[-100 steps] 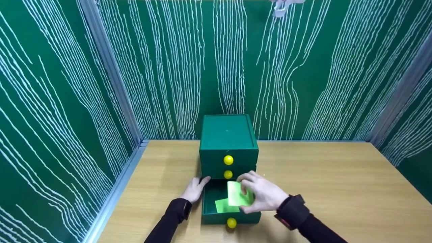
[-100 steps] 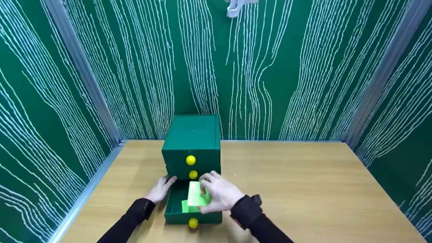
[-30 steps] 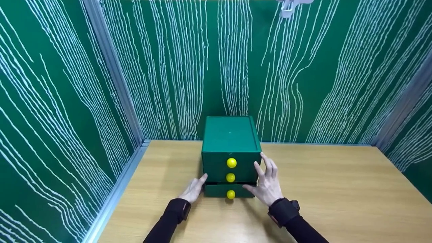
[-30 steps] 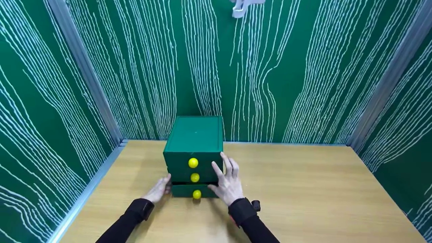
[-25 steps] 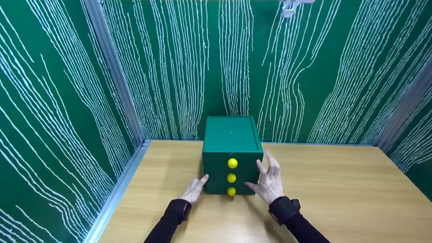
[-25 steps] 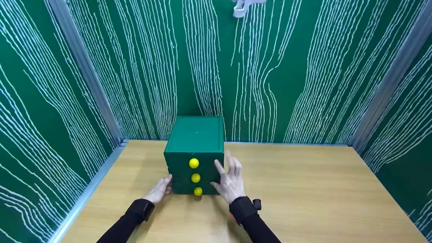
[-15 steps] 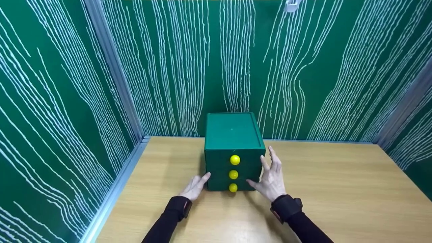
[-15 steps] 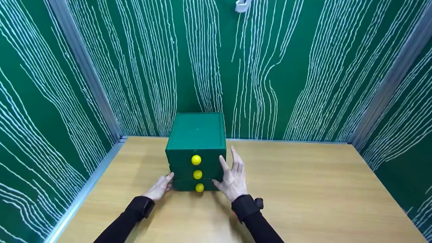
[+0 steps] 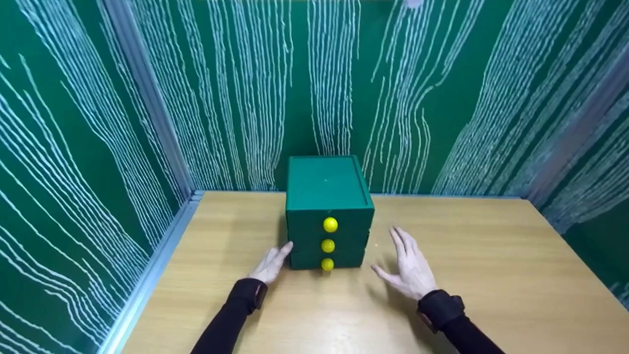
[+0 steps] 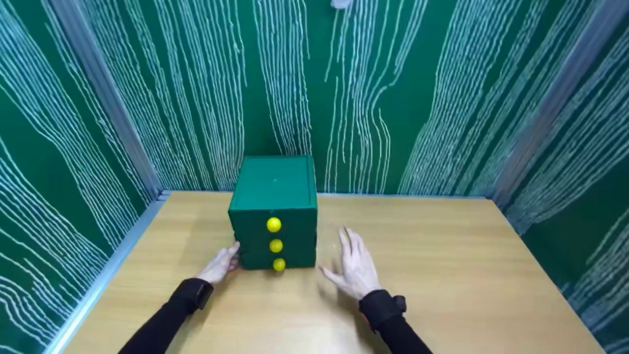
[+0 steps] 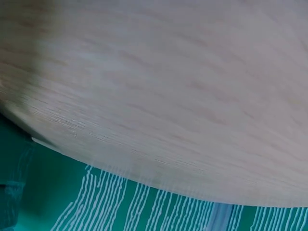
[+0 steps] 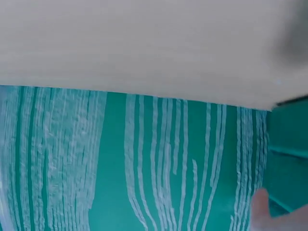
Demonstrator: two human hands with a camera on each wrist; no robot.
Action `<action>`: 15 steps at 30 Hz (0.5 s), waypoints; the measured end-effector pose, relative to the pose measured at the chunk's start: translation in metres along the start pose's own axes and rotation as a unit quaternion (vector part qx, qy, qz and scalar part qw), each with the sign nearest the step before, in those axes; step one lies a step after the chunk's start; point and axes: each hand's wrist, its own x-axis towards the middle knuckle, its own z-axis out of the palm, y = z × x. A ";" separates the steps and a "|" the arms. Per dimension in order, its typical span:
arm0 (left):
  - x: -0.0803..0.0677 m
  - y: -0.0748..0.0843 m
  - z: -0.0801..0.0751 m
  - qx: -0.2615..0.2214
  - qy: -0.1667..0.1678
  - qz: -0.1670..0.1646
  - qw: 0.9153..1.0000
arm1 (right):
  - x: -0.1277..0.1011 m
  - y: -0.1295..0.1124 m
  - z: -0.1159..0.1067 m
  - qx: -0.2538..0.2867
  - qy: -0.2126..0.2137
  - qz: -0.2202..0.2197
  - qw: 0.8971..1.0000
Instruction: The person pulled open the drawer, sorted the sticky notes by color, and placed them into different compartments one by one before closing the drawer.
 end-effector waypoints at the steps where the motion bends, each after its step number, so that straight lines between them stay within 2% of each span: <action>1: 0.001 0.001 -0.001 0.000 0.003 0.004 1.000 | -0.002 0.002 -0.003 -0.002 -0.014 0.010 1.000; 3: 0.000 0.003 -0.002 -0.011 -0.001 -0.001 1.000 | -0.009 0.006 -0.009 -0.008 -0.043 0.031 0.999; 9: -0.010 0.005 -0.002 -0.032 -0.013 -0.066 0.997 | -0.027 0.008 -0.013 -0.003 -0.095 0.075 0.993; 11: -0.010 0.006 0.000 -0.035 -0.010 -0.069 0.997 | -0.029 0.007 -0.014 -0.001 -0.105 0.085 0.991; 15: -0.011 0.006 0.001 -0.043 -0.008 -0.053 0.998 | -0.030 0.004 -0.015 0.000 -0.116 0.095 0.989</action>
